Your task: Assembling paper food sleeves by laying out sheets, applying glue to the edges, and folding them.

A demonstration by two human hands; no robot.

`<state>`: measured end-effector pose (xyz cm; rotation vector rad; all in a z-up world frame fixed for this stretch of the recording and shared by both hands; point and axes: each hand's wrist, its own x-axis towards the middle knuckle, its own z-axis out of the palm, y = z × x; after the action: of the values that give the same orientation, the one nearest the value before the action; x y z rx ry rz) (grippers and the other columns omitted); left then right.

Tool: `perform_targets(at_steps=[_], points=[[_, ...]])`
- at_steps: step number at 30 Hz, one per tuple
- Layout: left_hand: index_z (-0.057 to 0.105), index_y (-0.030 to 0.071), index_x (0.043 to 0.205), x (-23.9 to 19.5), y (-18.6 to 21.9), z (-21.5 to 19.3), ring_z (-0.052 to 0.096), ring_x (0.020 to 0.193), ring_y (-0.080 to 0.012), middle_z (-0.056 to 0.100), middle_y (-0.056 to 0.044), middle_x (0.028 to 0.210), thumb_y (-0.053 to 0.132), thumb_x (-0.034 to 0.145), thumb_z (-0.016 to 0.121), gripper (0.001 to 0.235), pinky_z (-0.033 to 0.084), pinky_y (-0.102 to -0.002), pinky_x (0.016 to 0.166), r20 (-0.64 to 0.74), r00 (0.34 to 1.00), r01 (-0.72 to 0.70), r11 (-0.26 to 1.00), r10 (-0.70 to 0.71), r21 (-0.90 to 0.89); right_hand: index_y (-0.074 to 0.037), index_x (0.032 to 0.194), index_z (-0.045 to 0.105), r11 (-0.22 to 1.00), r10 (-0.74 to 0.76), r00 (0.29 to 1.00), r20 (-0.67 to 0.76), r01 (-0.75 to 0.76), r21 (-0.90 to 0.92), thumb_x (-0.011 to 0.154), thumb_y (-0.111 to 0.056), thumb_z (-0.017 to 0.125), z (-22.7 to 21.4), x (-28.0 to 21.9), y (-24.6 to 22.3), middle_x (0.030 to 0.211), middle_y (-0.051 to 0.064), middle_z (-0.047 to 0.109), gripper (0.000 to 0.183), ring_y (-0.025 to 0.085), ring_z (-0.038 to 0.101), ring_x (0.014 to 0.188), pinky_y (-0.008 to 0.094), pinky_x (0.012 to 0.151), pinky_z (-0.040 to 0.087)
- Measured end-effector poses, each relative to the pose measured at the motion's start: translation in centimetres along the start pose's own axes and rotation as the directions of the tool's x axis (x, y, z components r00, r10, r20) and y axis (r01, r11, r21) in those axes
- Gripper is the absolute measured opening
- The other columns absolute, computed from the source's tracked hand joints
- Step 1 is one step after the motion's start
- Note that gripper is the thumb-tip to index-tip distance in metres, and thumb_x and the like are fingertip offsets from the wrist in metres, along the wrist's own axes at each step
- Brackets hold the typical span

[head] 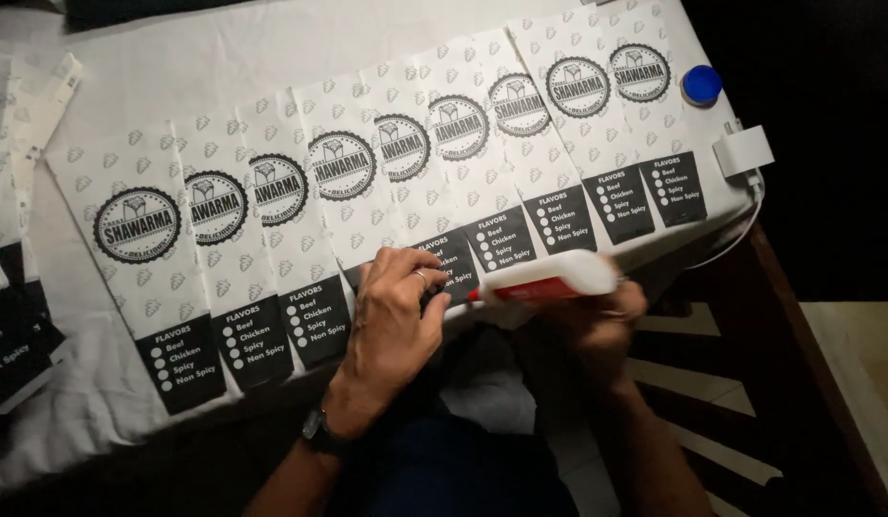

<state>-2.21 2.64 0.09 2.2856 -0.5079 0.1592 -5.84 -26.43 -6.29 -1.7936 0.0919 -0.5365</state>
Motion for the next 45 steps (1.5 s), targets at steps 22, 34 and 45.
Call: perform_targets(at_steps=[22, 34, 45], points=[[0.078, 0.009, 0.09, -3.3, -2.0, -4.4, 0.062, 0.1, -0.0251, 0.07, -0.003, 0.098, 0.007, 0.077, 0.083, 0.014, 0.047, -0.038, 0.083, -0.042, 0.999, -0.002, 0.991, 0.008, 0.137, 0.006, 0.1, 0.067, 0.967, 0.045, 0.995, 0.093, -0.067, 0.248, 0.071, -0.013, 0.089, 6.7, -2.2, -7.4, 0.089, 0.016, 0.074, 0.041, 0.017, 0.07, 0.085, 0.032, 0.085, 0.06], [0.076, 0.007, 0.101, -3.8, -0.8, -5.8, 0.061, 0.11, -0.0262, 0.068, -0.004, 0.11, 0.011, 0.073, 0.082, 0.028, 0.045, -0.039, 0.087, 0.041, 0.998, 0.04, 0.993, -0.044, 0.107, 0.006, 0.092, 0.071, 0.957, -0.039, 0.925, 0.378, -0.075, 0.281, 0.066, 0.001, 0.091, 10.7, -4.0, -3.7, 0.086, 0.019, 0.081, 0.033, 0.024, 0.081, 0.077, 0.034, 0.082, 0.064], [0.078, 0.005, 0.098, -4.6, -1.7, -4.6, 0.063, 0.107, -0.0259, 0.071, -0.006, 0.106, 0.017, 0.081, 0.085, 0.022, 0.043, -0.039, 0.088, -0.054, 0.998, -0.011, 0.995, 0.017, 0.098, 0.001, 0.092, 0.054, 0.957, 0.042, 0.998, 0.038, -0.051, 0.286, 0.075, -0.011, 0.091, 8.3, -2.6, -7.8, 0.075, 0.016, 0.07, 0.042, 0.015, 0.067, 0.072, 0.034, 0.072, 0.062]])
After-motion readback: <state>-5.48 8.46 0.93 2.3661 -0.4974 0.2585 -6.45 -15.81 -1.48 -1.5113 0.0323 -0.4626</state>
